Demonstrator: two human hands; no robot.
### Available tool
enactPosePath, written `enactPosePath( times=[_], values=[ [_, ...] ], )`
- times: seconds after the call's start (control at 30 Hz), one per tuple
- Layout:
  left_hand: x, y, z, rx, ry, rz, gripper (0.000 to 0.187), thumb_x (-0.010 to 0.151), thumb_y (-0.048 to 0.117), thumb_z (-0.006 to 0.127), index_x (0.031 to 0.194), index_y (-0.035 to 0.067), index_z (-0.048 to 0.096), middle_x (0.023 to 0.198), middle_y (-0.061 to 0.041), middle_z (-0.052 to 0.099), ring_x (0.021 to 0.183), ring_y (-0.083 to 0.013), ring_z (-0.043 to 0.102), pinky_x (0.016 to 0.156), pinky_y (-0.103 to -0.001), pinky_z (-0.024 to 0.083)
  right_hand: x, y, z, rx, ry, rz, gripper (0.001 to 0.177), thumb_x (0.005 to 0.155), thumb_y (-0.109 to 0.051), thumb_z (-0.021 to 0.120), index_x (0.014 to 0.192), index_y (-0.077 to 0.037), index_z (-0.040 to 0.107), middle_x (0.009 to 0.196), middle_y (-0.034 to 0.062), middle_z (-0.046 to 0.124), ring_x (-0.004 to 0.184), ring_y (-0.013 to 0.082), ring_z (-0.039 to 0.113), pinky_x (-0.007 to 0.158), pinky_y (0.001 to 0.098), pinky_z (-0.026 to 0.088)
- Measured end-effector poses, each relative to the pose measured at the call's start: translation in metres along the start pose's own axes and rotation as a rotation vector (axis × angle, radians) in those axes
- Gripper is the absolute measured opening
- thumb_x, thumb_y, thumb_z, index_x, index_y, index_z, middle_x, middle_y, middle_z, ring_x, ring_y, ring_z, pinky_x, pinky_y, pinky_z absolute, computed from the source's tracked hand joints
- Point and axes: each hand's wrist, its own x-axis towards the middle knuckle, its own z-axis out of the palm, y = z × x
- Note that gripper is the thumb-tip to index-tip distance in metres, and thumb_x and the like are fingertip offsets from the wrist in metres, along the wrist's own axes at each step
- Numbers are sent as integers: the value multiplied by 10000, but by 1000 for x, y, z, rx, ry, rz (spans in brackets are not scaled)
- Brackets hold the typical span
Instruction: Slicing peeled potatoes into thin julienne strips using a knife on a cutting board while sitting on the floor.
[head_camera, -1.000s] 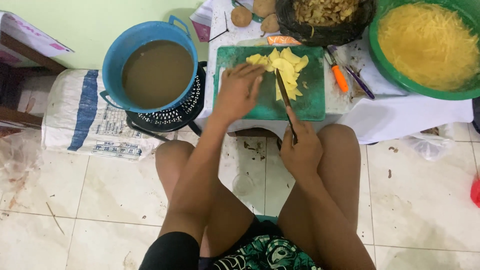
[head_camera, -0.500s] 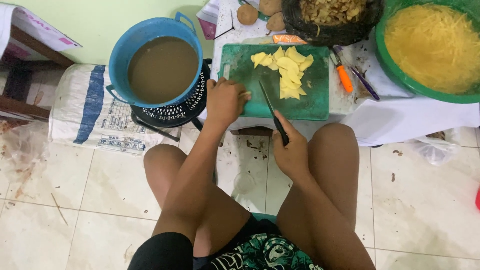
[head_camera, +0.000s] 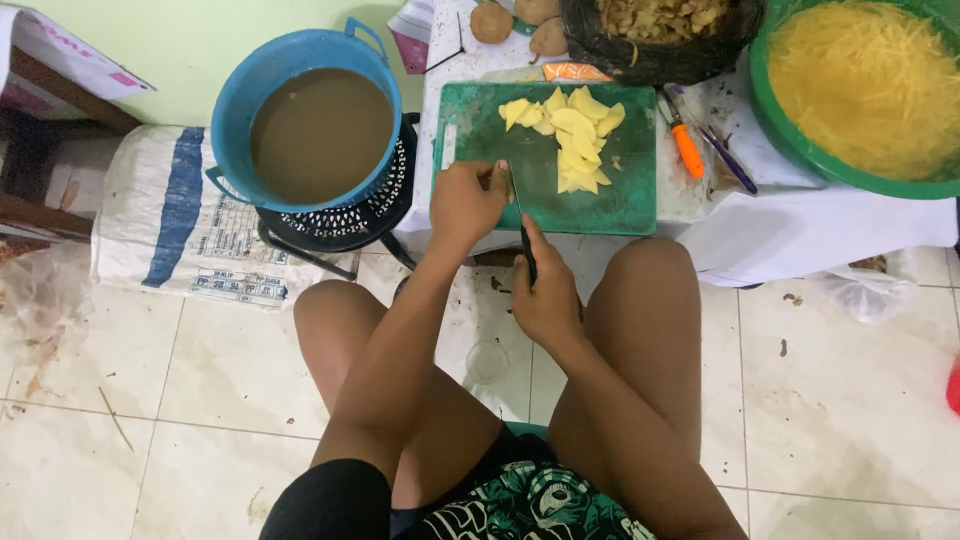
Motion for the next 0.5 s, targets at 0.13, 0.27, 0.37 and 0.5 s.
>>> enactPosePath(
  times=[0.13, 0.27, 0.37, 0.5],
  values=[
    [2, -8, -1, -49, -45, -33, 220, 956, 212, 689, 970, 30, 812, 729, -167, 757, 602, -240, 732, 431, -301, 525, 2, 4, 4, -18, -8, -31, 553, 1070, -24, 369, 1614, 17, 281, 1559, 364, 366, 1459, 504, 338, 1191, 666, 239],
    [3, -1, -11, -79, -132, -51, 231, 937, 139, 676, 1062, -19, 788, 850, -217, 771, 725, -286, 754, 508, -343, 591, 2, 7, 3, -23, 29, -42, 537, 1067, -26, 376, 1601, 7, 327, 1553, 355, 397, 1447, 493, 375, 1184, 625, 298],
    [5, -7, -9, -79, -143, -66, 233, 937, 140, 669, 1065, -18, 785, 862, -212, 771, 732, -280, 756, 509, -343, 599, 0, 0, 1, -41, 59, -47, 519, 1074, -32, 368, 1590, 17, 342, 1538, 363, 414, 1436, 493, 392, 1175, 617, 321],
    [3, -4, -12, -92, -165, -77, 253, 938, 142, 684, 1090, -41, 771, 897, -232, 770, 772, -299, 764, 538, -364, 615, 2, 3, 1, -47, 81, -89, 511, 1081, -26, 375, 1589, 11, 352, 1515, 380, 437, 1419, 515, 402, 1148, 641, 339]
  ],
)
